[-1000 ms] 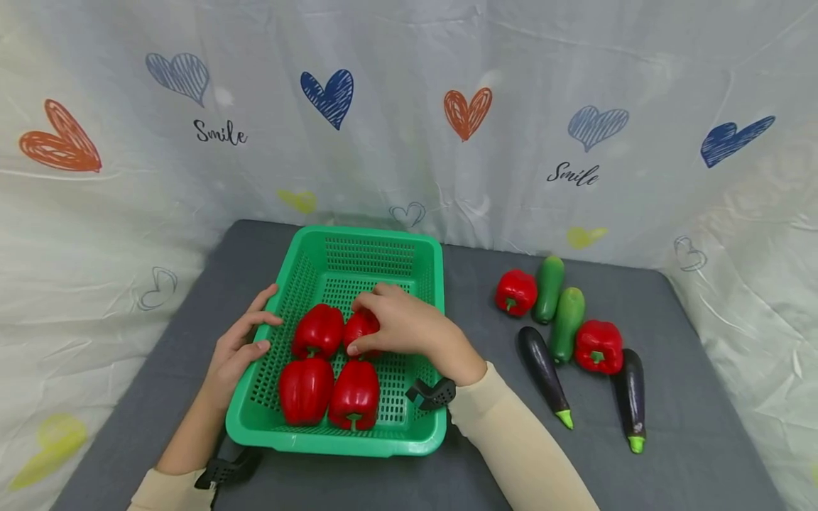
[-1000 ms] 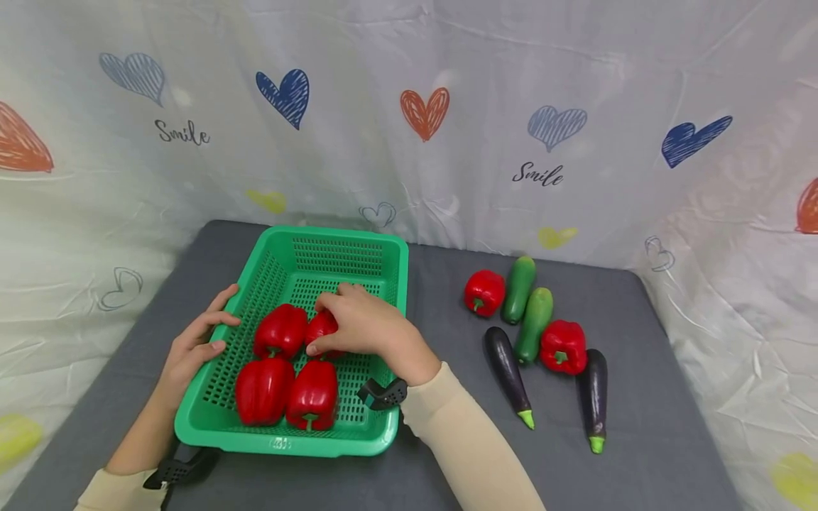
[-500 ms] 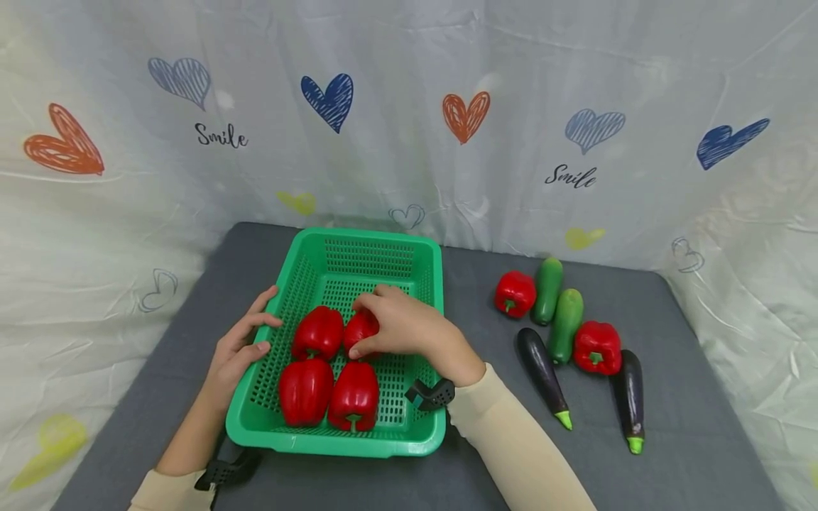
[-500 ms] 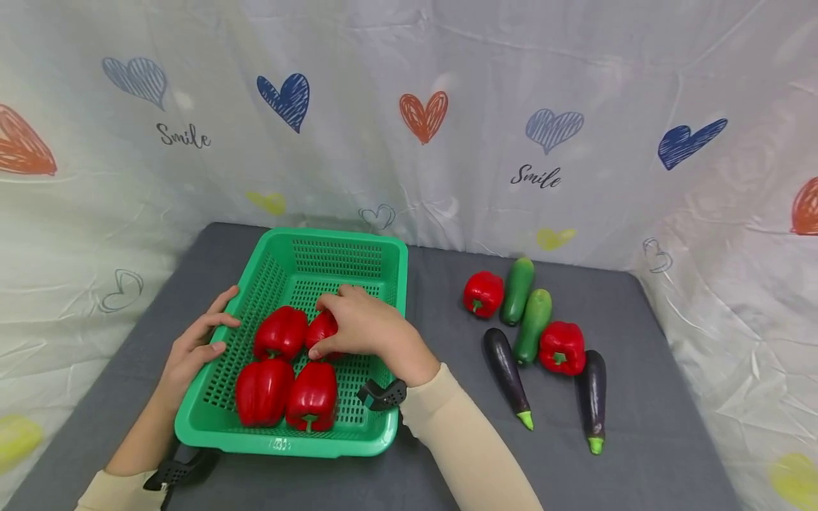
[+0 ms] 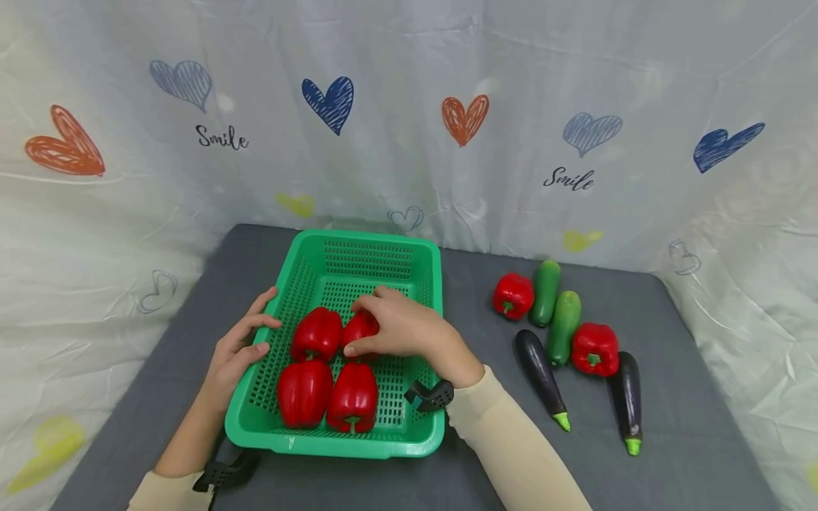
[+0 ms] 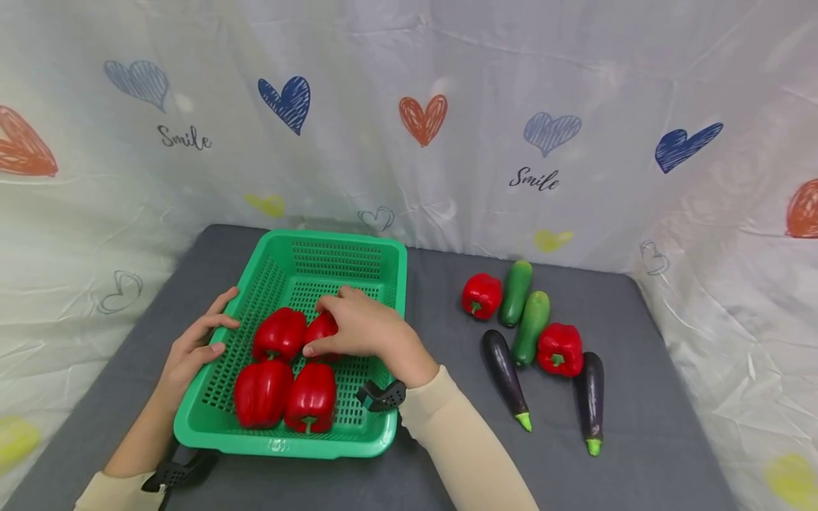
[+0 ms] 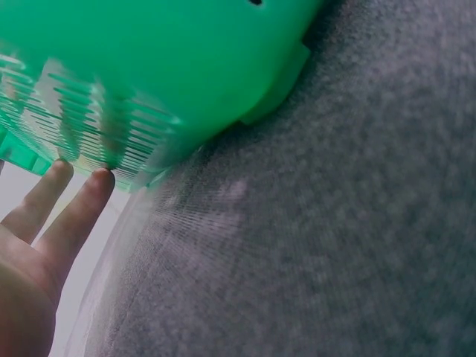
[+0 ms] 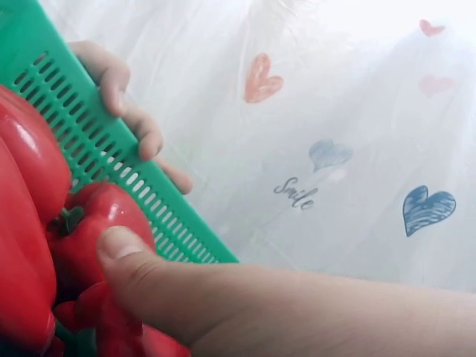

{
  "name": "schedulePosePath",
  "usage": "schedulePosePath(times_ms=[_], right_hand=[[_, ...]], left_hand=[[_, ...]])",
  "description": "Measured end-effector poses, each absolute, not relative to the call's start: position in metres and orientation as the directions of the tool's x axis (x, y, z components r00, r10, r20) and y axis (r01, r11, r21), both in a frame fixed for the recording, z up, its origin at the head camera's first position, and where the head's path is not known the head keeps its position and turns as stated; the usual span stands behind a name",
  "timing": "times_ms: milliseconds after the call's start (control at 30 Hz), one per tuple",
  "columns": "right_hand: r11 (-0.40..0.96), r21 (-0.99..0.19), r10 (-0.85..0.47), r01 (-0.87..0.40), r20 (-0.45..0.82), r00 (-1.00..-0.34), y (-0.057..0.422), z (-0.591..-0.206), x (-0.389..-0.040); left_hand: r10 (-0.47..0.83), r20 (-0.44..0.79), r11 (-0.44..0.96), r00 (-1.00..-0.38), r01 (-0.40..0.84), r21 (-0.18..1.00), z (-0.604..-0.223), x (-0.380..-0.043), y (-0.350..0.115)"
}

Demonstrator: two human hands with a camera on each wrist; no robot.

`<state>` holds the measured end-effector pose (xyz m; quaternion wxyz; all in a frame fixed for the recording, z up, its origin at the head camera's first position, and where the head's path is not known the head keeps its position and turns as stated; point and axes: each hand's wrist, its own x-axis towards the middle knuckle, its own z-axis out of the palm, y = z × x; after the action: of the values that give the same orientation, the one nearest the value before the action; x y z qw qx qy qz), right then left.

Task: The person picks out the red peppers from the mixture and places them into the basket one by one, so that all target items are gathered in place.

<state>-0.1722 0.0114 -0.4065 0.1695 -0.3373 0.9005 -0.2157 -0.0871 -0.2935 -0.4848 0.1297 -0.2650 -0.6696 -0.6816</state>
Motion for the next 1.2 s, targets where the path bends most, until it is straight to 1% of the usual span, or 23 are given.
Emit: schedulePosePath(times_ms=[100,300,533,1033,1200], right_hand=[[0.676,-0.509,-0.679,-0.533,-0.149,-0.719,0.0123,-0.4067,-0.1721],[0.678,-0.505,-0.677,-0.533,-0.149,-0.721,0.0127,-0.4081,-0.1734],[0.683,-0.498,-0.673,-0.535,-0.146,-0.725,0.0123,-0.4092,-0.1741],[0.686,-0.496,-0.672,-0.533,-0.150,-0.725,0.0120,-0.4076,-0.1726],[0.670,-0.495,-0.692,-0.553,-0.148,-0.707,0.0123,-0.4086,-0.1741]], left_hand=[[0.182,0.524,-0.062,-0.832,0.522,0.851,-0.4849,-0.0876,-0.2935],[0.186,0.557,-0.077,-0.809,0.554,0.829,-0.4866,-0.0896,-0.2933],[0.183,0.547,-0.063,-0.817,0.545,0.836,-0.4868,-0.0897,-0.2938],[0.175,0.571,-0.081,-0.802,0.566,0.820,-0.4871,-0.0891,-0.2923],[0.175,0.570,-0.083,-0.803,0.565,0.821,-0.4875,-0.0892,-0.2924]])
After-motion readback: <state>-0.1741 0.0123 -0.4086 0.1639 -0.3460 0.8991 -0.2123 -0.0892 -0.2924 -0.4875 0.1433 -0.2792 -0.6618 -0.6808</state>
